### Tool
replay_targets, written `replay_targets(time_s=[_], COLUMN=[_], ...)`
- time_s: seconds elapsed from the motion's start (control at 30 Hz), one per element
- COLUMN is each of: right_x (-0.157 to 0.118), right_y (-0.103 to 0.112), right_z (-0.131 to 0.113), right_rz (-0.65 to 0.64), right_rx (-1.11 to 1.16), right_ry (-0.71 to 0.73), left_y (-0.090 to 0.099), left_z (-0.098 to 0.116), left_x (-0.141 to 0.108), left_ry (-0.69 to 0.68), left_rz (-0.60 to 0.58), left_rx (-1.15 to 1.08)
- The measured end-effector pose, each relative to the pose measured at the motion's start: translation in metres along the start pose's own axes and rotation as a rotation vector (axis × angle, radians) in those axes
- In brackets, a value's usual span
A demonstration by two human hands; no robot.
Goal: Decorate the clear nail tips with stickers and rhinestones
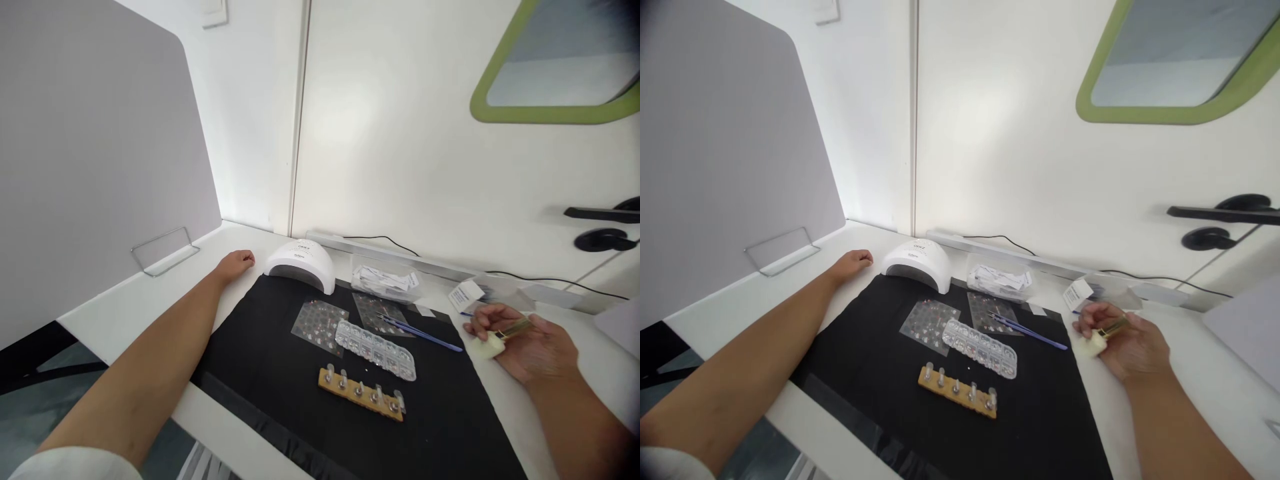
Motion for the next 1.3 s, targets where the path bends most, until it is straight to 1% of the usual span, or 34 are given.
replay_targets(time_s=[0.3,0.6,0.8,0.97,1.3], right_x=[0.001,0.001,0.000,-0.001,0.001], right_y=[0.000,-0.004,0.001,0.000,0.006], right_z=[-0.001,0.000,0.001,0.003,0.010], right_rz=[-0.008,-0.038,-0.019,-0.023,0.023], right_rx=[-0.005,-0.003,0.050,0.089,0.140], right_ry=[0.002,0.005,0.000,-0.026,-0.039], left_y=[0.001,0.003,0.001,0.001,0.001], left_z=[-0.001,0.003,0.000,-0.001,-0.001], left_x=[0.000,-0.002,0.000,0.001,-0.001], left_ry=[0.011,-0.007,-0.004,-0.004,-0.001], left_rz=[0.021,0.025,0.018,0.022,0.031], left_rx=[-0.005,-0.005,0.009,0.005,-0.007])
Point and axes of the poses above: each hand's wrist, its own x-axis towards the middle knuckle, its own y-axis out of the back of the hand, z = x × y, the point moved 8 cm from there along x, towards the middle knuckle, and after that the axes turned 4 degrees about -x, right-handed, at the moved point
